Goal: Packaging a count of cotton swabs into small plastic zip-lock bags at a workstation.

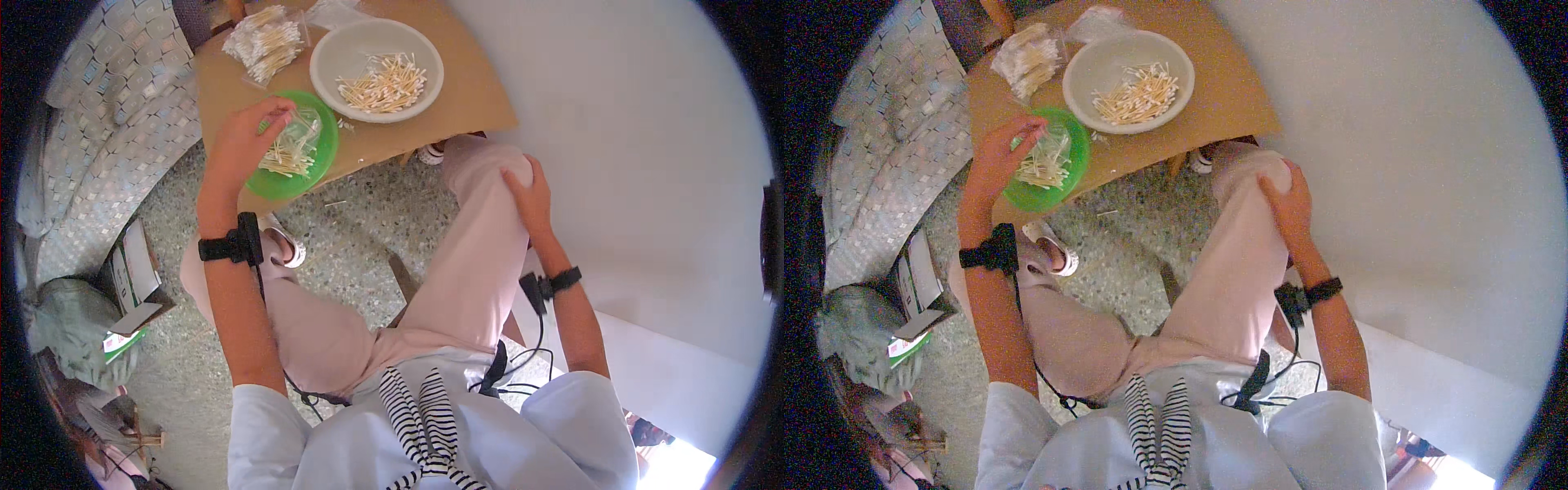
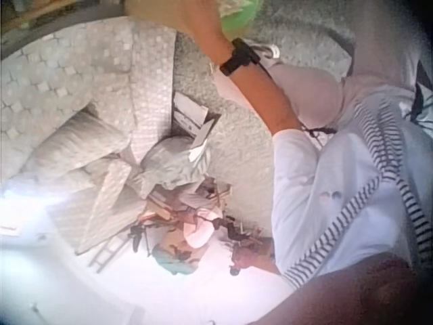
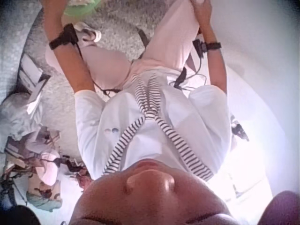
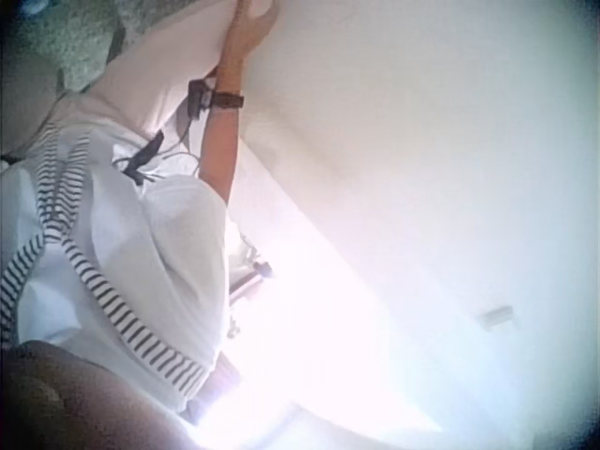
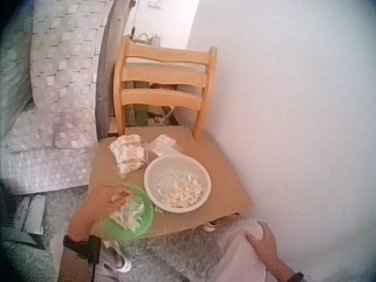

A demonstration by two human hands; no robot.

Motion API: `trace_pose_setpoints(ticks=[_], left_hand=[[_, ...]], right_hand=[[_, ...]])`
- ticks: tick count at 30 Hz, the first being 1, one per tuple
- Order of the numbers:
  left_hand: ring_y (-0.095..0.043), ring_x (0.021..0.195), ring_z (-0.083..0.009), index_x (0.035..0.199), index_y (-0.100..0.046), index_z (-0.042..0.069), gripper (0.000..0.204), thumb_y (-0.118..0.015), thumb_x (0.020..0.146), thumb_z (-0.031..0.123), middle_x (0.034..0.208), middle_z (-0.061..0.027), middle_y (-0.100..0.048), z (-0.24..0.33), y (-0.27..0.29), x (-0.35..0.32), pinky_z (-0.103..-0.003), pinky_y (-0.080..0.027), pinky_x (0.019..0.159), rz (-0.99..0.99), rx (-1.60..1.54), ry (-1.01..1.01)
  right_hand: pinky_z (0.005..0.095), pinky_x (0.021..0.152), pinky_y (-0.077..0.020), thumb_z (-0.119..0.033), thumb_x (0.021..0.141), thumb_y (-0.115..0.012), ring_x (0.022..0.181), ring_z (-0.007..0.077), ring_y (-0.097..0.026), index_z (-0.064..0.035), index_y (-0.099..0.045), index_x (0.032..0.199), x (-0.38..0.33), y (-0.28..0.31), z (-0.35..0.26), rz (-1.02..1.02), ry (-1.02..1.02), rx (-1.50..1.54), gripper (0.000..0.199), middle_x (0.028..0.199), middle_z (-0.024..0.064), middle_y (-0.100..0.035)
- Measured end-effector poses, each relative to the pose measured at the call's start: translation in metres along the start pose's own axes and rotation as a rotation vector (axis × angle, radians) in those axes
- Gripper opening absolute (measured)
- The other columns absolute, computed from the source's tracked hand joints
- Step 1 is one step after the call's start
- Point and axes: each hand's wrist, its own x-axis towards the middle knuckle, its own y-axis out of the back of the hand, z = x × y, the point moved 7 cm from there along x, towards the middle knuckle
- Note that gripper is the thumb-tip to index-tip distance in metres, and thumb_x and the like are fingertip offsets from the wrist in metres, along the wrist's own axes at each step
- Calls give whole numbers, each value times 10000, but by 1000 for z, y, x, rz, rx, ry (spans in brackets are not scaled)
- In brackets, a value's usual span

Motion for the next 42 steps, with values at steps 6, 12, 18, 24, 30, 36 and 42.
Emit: trace_pose_setpoints(ticks=[6, 12, 18, 24, 30, 36, 42], left_hand=[[-628, 1018, -252, 1076, -636, 59, 202, -567, 917, 163, 1091, -79, -666, 8, -17, 6, -356, -466, 905, -39, -39, -151], [-581, 1118, -275, 1183, -585, 95, 265, -479, 940, 91, 1242, -87, -595, -5, -14, -12, -362, -442, 961, 2, -30, -132], [-554, 1148, -306, 1224, -583, 102, 307, -460, 979, 240, 1237, -105, -599, 25, -12, -12, -376, -421, 992, 92, 20, -160], [-577, 1103, -306, 1144, -635, 95, 319, -494, 962, 315, 1178, -119, -626, 18, -12, -9, -385, -444, 952, 146, 57, -53], [-608, 1021, -308, 1090, -656, 97, 276, -523, 941, 288, 1088, -116, -656, 18, -23, -8, -393, -466, 897, 69, 103, -111], [-631, 951, -315, 1050, -673, 84, 267, -540, 929, 281, 1050, -125, -669, 15, -10, -1, -395, -492, 849, 143, 107, -84], [-626, 957, -326, 1063, -669, 79, 283, -541, 932, 296, 1063, -130, -666, 28, -12, -1, -399, -490, 852, 161, 72, -61]], right_hand=[[357, 874, -470, -295, 840, -622, 957, 274, -630, 9, -649, 1086, 69, -19, 60, -351, -138, 128, 391, 1006, 167, -674], [363, 844, -489, -254, 883, -609, 938, 272, -644, -75, -694, 1037, 55, -9, -20, 151, 232, -262, 251, 1027, 129, -680], [377, 886, -471, -185, 888, -607, 963, 282, -626, -104, -692, 1042, 20, -19, -114, -159, 346, 195, 194, 1027, 103, -676], [397, 862, -487, -232, 858, -642, 904, 297, -640, -122, -703, 1042, 71, -78, -188, -171, 708, 145, 223, 1001, 107, -684], [396, 852, -470, -240, 805, -690, 928, 298, -620, -86, -707, 1009, 93, -147, -198, -464, 764, -342, 256, 1019, 139, -659], [395, 816, -482, -235, 820, -678, 830, 309, -651, -69, -716, 993, 113, -141, -199, -365, 709, -365, 243, 893, 147, -682], [408, 802, -482, -281, 850, -648, 898, 298, -636, -97, -729, 973, 133, -130, -215, -243, 903, 105, 236, 987, 126, -685]])
